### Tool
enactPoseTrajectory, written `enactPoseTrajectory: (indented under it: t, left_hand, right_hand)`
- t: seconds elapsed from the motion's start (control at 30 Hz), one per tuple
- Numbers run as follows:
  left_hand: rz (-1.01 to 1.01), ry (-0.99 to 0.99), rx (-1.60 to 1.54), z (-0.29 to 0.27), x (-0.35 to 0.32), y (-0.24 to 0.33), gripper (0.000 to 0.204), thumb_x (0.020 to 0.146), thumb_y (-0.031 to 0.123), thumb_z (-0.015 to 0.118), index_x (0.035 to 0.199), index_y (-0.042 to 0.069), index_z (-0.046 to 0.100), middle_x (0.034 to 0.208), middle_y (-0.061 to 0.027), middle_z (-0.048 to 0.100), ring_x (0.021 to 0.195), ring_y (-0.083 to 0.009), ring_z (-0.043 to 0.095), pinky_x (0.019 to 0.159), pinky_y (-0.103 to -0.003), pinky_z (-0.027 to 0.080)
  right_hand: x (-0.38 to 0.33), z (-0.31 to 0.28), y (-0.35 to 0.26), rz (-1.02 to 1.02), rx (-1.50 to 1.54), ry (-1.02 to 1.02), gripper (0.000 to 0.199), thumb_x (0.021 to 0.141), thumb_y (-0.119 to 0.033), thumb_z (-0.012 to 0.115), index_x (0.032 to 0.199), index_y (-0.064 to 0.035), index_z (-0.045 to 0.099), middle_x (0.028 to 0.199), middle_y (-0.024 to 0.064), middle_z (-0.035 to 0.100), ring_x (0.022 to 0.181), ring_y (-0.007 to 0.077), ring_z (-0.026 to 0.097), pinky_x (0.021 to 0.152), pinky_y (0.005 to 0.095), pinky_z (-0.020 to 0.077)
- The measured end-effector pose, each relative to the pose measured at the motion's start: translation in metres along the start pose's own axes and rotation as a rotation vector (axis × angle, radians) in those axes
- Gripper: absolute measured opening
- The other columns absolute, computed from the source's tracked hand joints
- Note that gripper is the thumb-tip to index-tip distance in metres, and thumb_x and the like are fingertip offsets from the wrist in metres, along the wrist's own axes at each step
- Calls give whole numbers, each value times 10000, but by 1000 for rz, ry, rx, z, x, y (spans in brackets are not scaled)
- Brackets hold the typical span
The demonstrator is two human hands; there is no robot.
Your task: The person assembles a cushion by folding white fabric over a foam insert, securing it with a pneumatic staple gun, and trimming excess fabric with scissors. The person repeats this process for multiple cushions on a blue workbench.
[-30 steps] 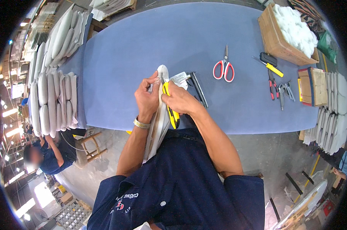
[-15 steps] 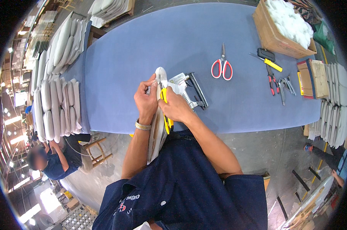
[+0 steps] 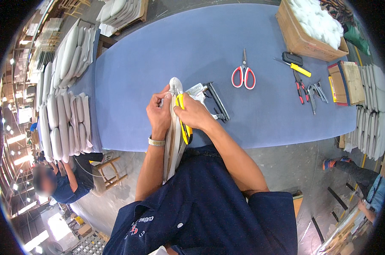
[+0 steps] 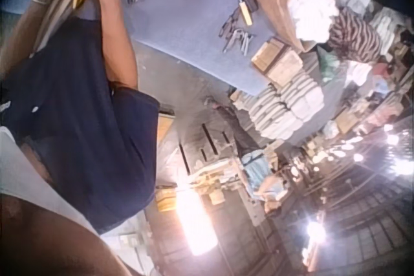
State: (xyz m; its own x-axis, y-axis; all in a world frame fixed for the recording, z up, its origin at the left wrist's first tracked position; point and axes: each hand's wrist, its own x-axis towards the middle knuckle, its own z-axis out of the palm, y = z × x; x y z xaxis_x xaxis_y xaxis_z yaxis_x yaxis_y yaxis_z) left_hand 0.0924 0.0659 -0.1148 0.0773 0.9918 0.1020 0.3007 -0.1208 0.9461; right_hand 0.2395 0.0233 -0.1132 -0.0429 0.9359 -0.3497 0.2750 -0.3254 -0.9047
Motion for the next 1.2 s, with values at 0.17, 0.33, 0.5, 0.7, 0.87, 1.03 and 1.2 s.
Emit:
enactPoseTrajectory:
  t: [0.17,0.33,0.5,0.7,0.87,1.03,1.2]
  left_hand:
    - [9,-11,-8,-1,0,-6,135,979,93,707,1047,-24,709,1267,-192,736,1125,-196,700,967,-339,541]
    - [144,-53,274,-2,4,10,172,948,76,716,1104,8,736,1258,-168,741,1137,-272,723,970,-374,556]
    - [227,-50,301,0,6,5,139,936,51,700,1060,19,752,1249,-162,741,1123,-305,728,955,-384,563]
    - [138,3,175,1,3,-2,118,941,39,689,1039,5,744,1220,-166,752,1097,-295,738,945,-371,560]
    - [136,15,168,0,5,-3,98,949,49,691,1022,0,734,1170,-166,769,1068,-286,749,930,-365,564]
    - [73,19,207,2,5,9,93,957,60,692,1011,-10,723,1166,-183,770,1063,-275,752,918,-356,567]
    - [113,28,147,6,5,1,91,953,59,700,1002,-15,717,1156,-202,767,1059,-287,756,905,-361,576]
  right_hand:
    - [-2,-11,-18,111,295,-166,301,967,-164,565,1146,69,501,800,174,695,671,264,708,623,416,555]
    - [-2,-15,-23,109,282,-182,307,974,-156,551,1147,87,478,768,175,707,671,286,724,613,428,565]
    - [-3,-4,-12,77,238,-109,303,990,-195,562,1122,66,486,735,157,703,693,298,727,657,435,558]
    - [-6,-9,-22,106,220,-129,329,995,-225,561,1116,73,494,749,167,711,730,321,734,691,443,556]
    - [0,-9,-22,113,162,-138,362,989,-234,558,1137,91,500,771,186,716,765,336,739,719,455,557]
    - [7,-7,-16,67,82,-112,386,984,-232,553,1164,106,502,784,205,715,781,345,741,732,464,556]
    - [10,-12,-13,81,132,-163,336,983,-196,533,1137,101,504,740,167,686,697,291,721,658,443,554]
